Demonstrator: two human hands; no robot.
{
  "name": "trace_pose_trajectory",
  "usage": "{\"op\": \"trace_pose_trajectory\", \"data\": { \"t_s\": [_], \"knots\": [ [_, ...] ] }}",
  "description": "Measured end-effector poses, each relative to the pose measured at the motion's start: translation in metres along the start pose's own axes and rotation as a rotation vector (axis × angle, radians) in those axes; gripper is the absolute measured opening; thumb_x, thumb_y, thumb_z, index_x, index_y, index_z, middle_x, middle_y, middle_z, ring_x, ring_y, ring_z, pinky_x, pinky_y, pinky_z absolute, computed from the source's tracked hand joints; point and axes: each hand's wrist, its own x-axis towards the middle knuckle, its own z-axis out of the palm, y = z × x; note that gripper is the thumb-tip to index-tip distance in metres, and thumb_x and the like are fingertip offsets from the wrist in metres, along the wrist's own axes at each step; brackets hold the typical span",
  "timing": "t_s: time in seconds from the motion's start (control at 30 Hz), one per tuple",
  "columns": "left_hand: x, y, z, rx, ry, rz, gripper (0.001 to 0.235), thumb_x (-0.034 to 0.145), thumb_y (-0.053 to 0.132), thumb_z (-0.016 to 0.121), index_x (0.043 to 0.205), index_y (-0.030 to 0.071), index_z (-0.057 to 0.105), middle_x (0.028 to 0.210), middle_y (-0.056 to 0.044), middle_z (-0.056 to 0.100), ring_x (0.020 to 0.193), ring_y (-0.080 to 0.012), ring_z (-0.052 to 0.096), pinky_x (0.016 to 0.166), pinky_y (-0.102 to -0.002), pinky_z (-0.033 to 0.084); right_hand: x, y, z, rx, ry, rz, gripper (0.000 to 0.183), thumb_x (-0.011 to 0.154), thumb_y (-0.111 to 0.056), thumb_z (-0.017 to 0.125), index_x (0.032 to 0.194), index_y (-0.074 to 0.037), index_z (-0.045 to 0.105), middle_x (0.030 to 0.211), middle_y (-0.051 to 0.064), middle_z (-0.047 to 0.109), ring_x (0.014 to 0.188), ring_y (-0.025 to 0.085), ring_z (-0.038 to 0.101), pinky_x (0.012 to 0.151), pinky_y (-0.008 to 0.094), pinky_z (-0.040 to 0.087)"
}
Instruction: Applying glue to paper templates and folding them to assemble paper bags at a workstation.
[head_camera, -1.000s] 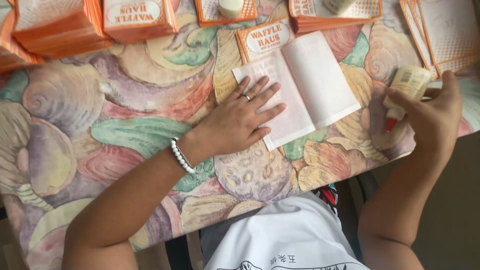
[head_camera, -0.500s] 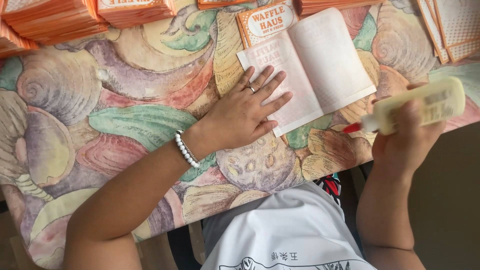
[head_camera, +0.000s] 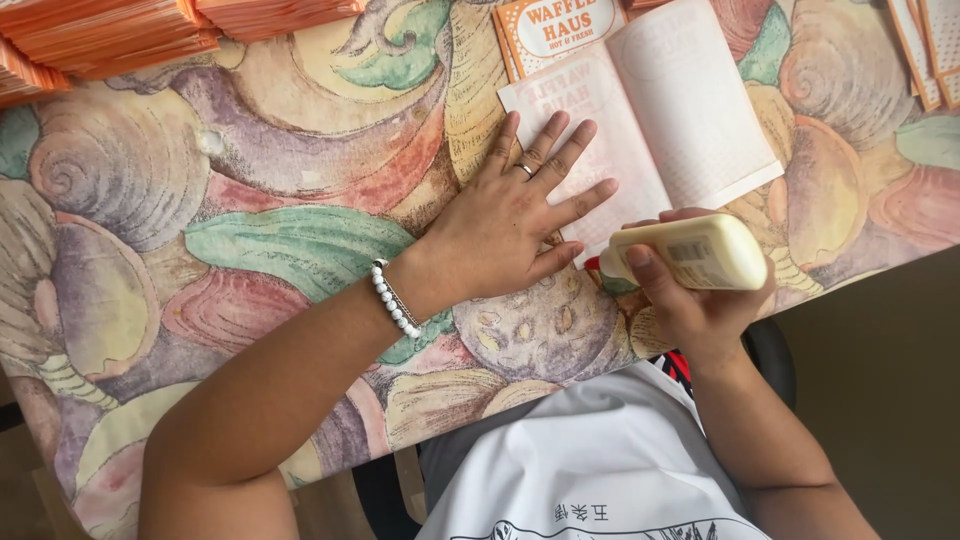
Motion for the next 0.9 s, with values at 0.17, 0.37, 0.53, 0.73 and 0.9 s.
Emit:
{"op": "trace_pose_trajectory", "data": {
  "t_s": [0.17,0.37,0.53,0.73,0.9],
  "knots": [
    [-0.001,-0.001,0.002,0.006,0.026,0.007,0.064,0.102,0.055,0.052,0.158,0.024,0.045,0.166,-0.024,0.016,0.154,-0.0457,0.016,0.122,-0.071,0.013,0.001,0.0,-0.007,-0.199,-0.069,-0.149,0.042,0.081,-0.009,0.089,0.112,0.008,0.066,0.106,0.019,0.071,0.095,0.024,0.07,0.09,0.034,0.06],
    [-0.001,-0.001,0.003,-0.001,0.049,0.011,0.065,0.099,0.054,0.057,0.156,0.024,0.048,0.165,-0.025,0.02,0.153,-0.0459,0.019,0.122,-0.071,0.014,0.0,-0.011,-0.011,-0.209,-0.159,-0.04,0.038,0.079,-0.008,0.091,0.108,0.006,0.071,0.106,0.016,0.074,0.091,0.017,0.069,0.087,0.027,0.059],
    [-0.001,-0.001,0.004,0.008,0.049,0.01,0.064,0.101,0.055,0.055,0.157,0.025,0.048,0.165,-0.025,0.02,0.153,-0.0462,0.02,0.121,-0.072,0.015,-0.011,0.015,-0.01,-0.015,0.031,-0.009,0.03,0.092,-0.001,0.081,0.114,0.007,0.064,0.109,0.018,0.069,0.096,0.025,0.07,0.092,0.035,0.065],
    [0.0,-0.001,0.003,-0.013,0.04,0.008,0.066,0.099,0.054,0.058,0.156,0.024,0.048,0.165,-0.026,0.022,0.153,-0.0464,0.02,0.121,-0.071,0.012,-0.008,-0.005,0.006,-0.166,-0.072,-0.189,0.017,0.091,0.001,0.081,0.098,0.012,0.07,0.099,0.022,0.072,0.085,0.027,0.071,0.081,0.034,0.061],
    [-0.001,-0.001,0.003,-0.014,0.06,0.005,0.065,0.099,0.054,0.06,0.156,0.025,0.049,0.164,-0.025,0.024,0.152,-0.0471,0.023,0.121,-0.071,0.015,-0.003,0.03,-0.009,-0.046,0.196,-0.127,0.026,0.097,0.0,0.086,0.093,0.001,0.06,0.107,0.025,0.071,0.089,0.03,0.07,0.076,0.039,0.066]
  ]
}}
